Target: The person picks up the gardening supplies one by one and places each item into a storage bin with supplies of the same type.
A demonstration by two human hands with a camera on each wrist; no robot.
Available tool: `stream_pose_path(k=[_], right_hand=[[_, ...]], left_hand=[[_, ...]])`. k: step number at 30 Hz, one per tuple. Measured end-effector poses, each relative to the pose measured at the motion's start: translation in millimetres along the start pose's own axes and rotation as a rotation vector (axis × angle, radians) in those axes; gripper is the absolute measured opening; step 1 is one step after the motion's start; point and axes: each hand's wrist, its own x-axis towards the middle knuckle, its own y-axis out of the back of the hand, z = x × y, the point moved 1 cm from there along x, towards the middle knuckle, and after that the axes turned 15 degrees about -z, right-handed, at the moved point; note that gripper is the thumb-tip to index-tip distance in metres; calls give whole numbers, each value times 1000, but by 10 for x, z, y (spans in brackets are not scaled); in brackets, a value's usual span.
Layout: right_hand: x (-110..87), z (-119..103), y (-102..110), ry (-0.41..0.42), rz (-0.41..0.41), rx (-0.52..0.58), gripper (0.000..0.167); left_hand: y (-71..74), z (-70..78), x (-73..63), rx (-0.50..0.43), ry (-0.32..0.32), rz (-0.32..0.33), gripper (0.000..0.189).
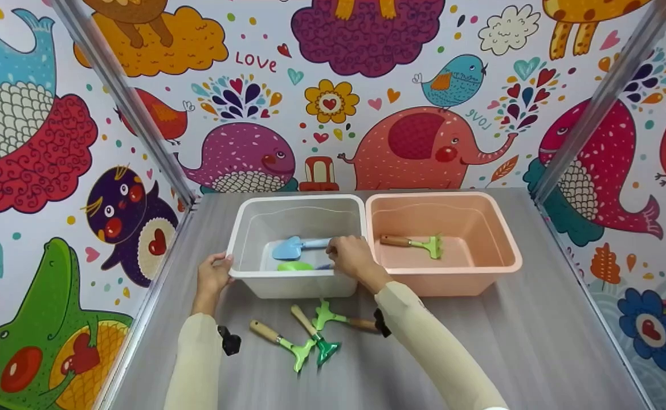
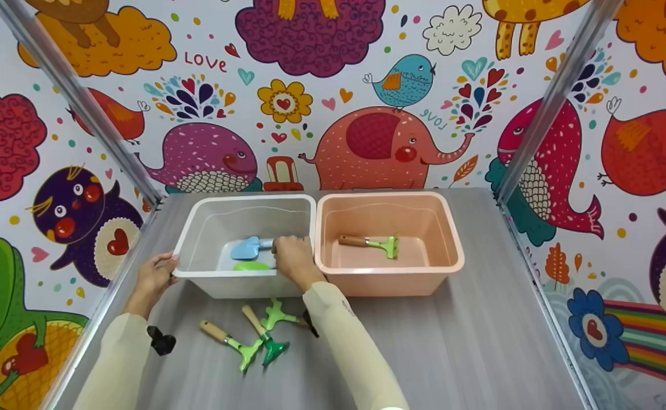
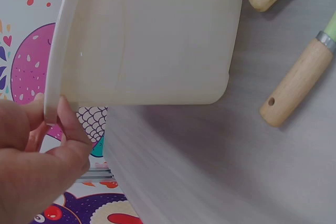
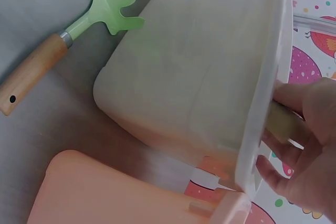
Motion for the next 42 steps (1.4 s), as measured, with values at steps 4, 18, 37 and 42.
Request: stream_pose_path(k=[4,18,37,42], right_hand=[[-1,4,30,31,30,-11,13],[-60,53,66,48,78,17,14],[-316,54,67,107,113,114,12],[-419,119,75,109,124,172,13]], left_hand=[[1,-18,8,-3,0,-6,37],[-2,-7,8,-23,-1,1,36],[-22,-90,-20,57,-80,61,35],[21,-104,-56,48,-67,25,43]])
